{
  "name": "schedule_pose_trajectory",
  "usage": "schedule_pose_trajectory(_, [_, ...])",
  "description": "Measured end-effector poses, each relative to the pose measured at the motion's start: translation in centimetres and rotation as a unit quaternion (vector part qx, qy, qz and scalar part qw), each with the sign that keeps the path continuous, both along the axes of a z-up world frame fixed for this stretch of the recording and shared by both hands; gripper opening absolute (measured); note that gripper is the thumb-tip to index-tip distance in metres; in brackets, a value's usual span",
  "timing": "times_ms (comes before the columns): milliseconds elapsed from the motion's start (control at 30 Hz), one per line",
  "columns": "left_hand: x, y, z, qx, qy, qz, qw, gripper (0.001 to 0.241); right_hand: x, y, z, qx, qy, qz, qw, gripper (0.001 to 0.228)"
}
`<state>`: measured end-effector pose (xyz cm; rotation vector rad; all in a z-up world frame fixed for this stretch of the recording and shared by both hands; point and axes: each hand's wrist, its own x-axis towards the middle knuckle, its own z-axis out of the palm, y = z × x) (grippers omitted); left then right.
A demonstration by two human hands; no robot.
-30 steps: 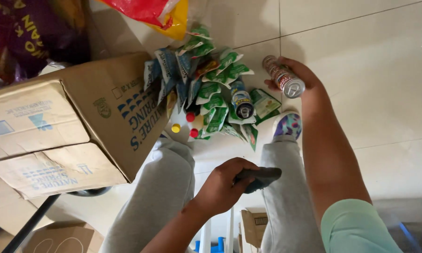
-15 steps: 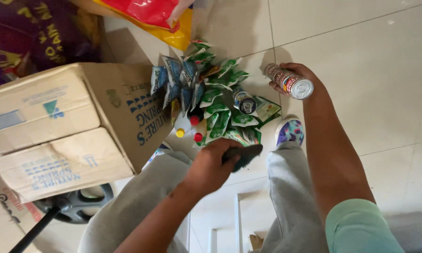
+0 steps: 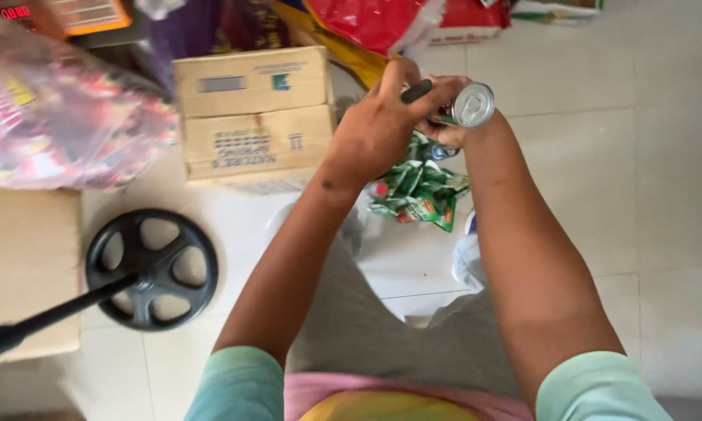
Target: Wipe dust off canned goods with a cloth and organize them on a shelf.
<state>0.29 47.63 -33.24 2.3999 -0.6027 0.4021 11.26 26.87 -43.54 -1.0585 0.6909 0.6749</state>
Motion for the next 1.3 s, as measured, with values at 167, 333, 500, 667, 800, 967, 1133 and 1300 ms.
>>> schedule_pose_trajectory(167, [-4.3,6.3,6.1,0.051,-0.086,0.005,0.995,0.072,-2.4,9.0,4.4,0.028,-0.063,0.045,0.997,0.038])
schedule_pose_trajectory(333, [-8.0,9.7,6.8,0.154,-0.146,0.051,0.976,0.072,-5.8,13.5,6.1,0.045,-0.057,0.091,0.993,0.035])
schedule_pose_trajectory(500, [-7.9,11.1,1.9,0.197,-0.054,0.071,0.976,0.066,-6.5,15.7,0.8,0.126,-0.009,0.099,0.987,0.035])
schedule_pose_trajectory(667, [-6.8,12.8,0.0,0.164,0.051,0.059,0.983,0.073,-4.7,11.6,-7.8,0.208,0.043,0.098,0.972,0.036])
schedule_pose_trajectory(800, [-6.0,13.5,-1.3,0.130,0.113,0.045,0.984,0.081,-5.5,18.3,-2.0,0.121,0.037,0.106,0.986,0.050])
schedule_pose_trajectory(967, [-5.0,13.6,-1.8,0.101,0.116,0.029,0.988,0.084,-4.6,16.9,-4.7,0.105,0.008,0.108,0.989,0.049])
schedule_pose_trajectory(1133, [-4.9,13.9,-3.3,0.080,0.120,0.042,0.989,0.087,-7.6,15.5,2.0,-0.167,-0.070,0.216,0.959,0.047])
schedule_pose_trajectory(1300, [-5.0,12.6,-0.7,0.052,0.162,0.059,0.984,0.088,-10.4,14.0,3.2,-0.292,-0.419,0.330,0.794,0.065])
